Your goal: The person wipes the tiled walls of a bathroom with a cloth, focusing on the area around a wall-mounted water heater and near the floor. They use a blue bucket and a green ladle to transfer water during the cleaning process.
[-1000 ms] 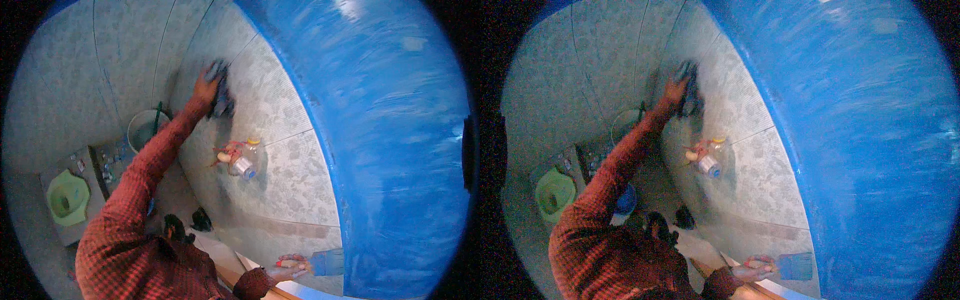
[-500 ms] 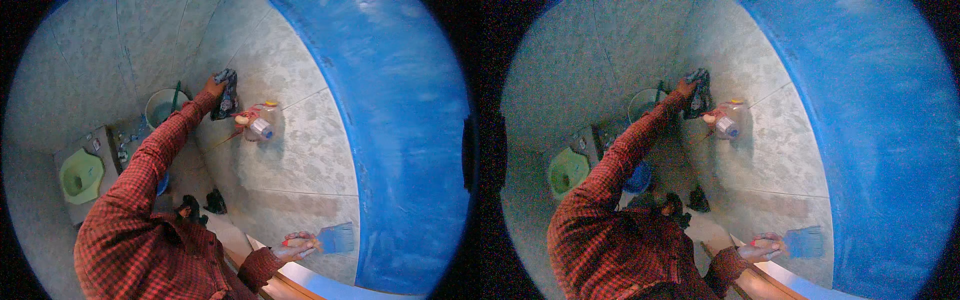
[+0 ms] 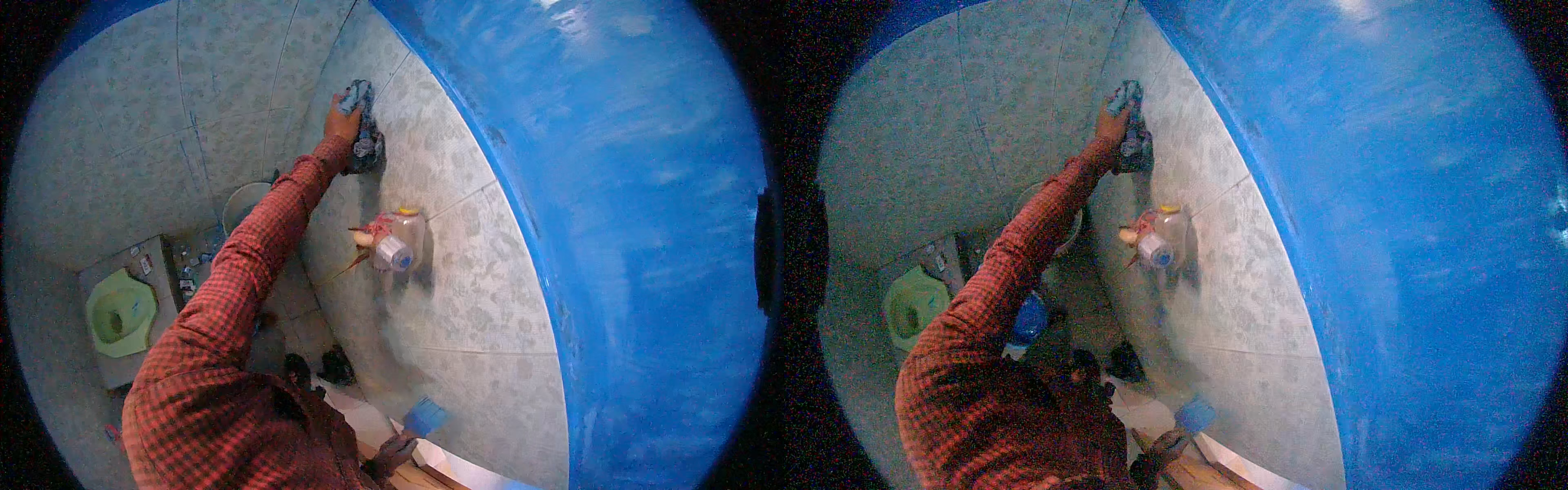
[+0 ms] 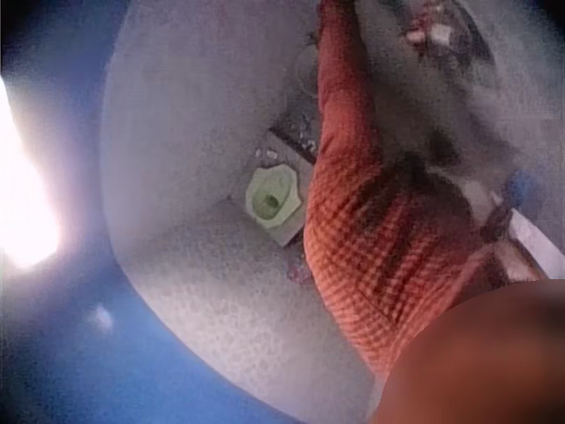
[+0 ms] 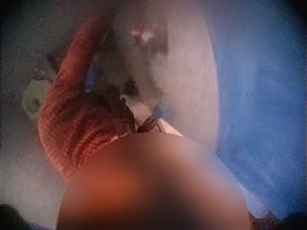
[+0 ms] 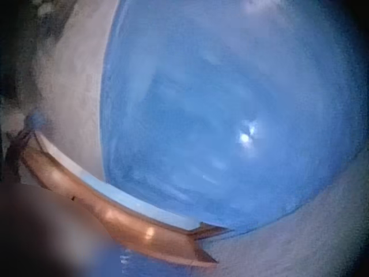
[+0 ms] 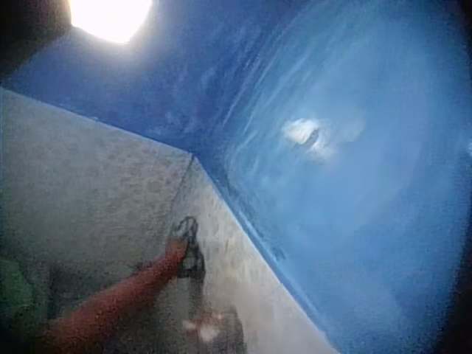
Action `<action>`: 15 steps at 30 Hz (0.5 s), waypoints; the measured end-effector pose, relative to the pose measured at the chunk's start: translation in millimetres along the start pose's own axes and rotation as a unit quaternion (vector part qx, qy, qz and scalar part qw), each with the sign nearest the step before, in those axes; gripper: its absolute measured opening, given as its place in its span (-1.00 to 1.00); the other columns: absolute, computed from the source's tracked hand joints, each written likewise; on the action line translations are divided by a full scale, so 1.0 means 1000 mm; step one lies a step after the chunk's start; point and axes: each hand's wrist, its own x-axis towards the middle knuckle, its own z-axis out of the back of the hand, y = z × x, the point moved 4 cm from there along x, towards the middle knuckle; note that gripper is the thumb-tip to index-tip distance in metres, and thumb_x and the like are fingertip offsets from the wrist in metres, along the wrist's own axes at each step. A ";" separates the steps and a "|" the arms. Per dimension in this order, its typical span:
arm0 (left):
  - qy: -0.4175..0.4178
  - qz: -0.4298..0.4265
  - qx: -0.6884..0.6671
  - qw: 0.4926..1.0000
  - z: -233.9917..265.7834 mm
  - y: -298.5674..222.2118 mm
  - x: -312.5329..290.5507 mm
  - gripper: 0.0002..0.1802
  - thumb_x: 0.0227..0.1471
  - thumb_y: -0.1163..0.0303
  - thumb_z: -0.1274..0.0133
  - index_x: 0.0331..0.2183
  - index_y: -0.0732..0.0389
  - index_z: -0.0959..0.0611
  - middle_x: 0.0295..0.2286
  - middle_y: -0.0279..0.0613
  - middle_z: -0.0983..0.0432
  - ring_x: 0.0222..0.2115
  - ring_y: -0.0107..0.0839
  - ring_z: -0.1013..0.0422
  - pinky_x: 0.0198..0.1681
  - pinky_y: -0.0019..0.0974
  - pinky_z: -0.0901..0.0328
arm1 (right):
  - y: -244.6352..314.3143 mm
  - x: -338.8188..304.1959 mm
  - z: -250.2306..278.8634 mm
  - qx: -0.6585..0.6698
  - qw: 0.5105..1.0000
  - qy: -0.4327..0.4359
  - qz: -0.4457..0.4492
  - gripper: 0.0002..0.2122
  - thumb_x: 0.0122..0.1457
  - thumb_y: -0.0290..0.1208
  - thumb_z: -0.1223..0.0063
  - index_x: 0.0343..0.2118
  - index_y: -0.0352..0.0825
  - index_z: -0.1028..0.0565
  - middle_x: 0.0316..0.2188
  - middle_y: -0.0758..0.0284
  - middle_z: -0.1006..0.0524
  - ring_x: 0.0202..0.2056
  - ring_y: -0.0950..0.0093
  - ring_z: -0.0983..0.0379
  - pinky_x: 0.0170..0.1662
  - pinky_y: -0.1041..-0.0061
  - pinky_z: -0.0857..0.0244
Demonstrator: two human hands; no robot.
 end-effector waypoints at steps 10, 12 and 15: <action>-0.038 -0.118 0.245 0.962 0.046 0.211 0.131 -0.34 -0.15 0.16 0.01 -0.02 0.19 -0.17 -0.20 0.01 -0.33 -0.15 -0.06 -0.24 -0.08 -0.17 -0.11 | 0.018 0.037 -0.073 0.042 0.988 0.109 0.105 -0.79 -0.03 -0.52 0.16 -0.28 -0.42 -0.33 -0.49 0.09 -0.34 -0.44 0.11 -0.28 -0.44 0.25 -0.21; 0.017 -0.118 0.254 0.960 0.024 0.223 0.106 -0.39 -0.13 0.23 0.08 -0.01 0.16 -0.17 -0.13 -0.04 -0.27 -0.07 -0.10 -0.14 -0.01 -0.13 0.00 | 0.027 0.044 -0.080 -0.145 0.952 0.078 0.259 -0.81 -0.01 -0.49 0.18 -0.30 -0.42 -0.34 -0.51 0.10 -0.34 -0.45 0.13 -0.28 -0.44 0.27 -0.20; 0.084 -0.118 0.234 0.961 0.002 0.193 0.077 -0.43 -0.09 0.30 0.15 0.01 0.12 -0.16 -0.05 -0.11 -0.19 0.02 -0.15 -0.01 0.07 -0.07 0.14 | 0.020 0.047 -0.093 -0.132 0.962 0.032 0.237 -0.80 0.00 -0.47 0.19 -0.31 -0.42 -0.34 -0.49 0.10 -0.34 -0.44 0.13 -0.28 -0.42 0.28 -0.20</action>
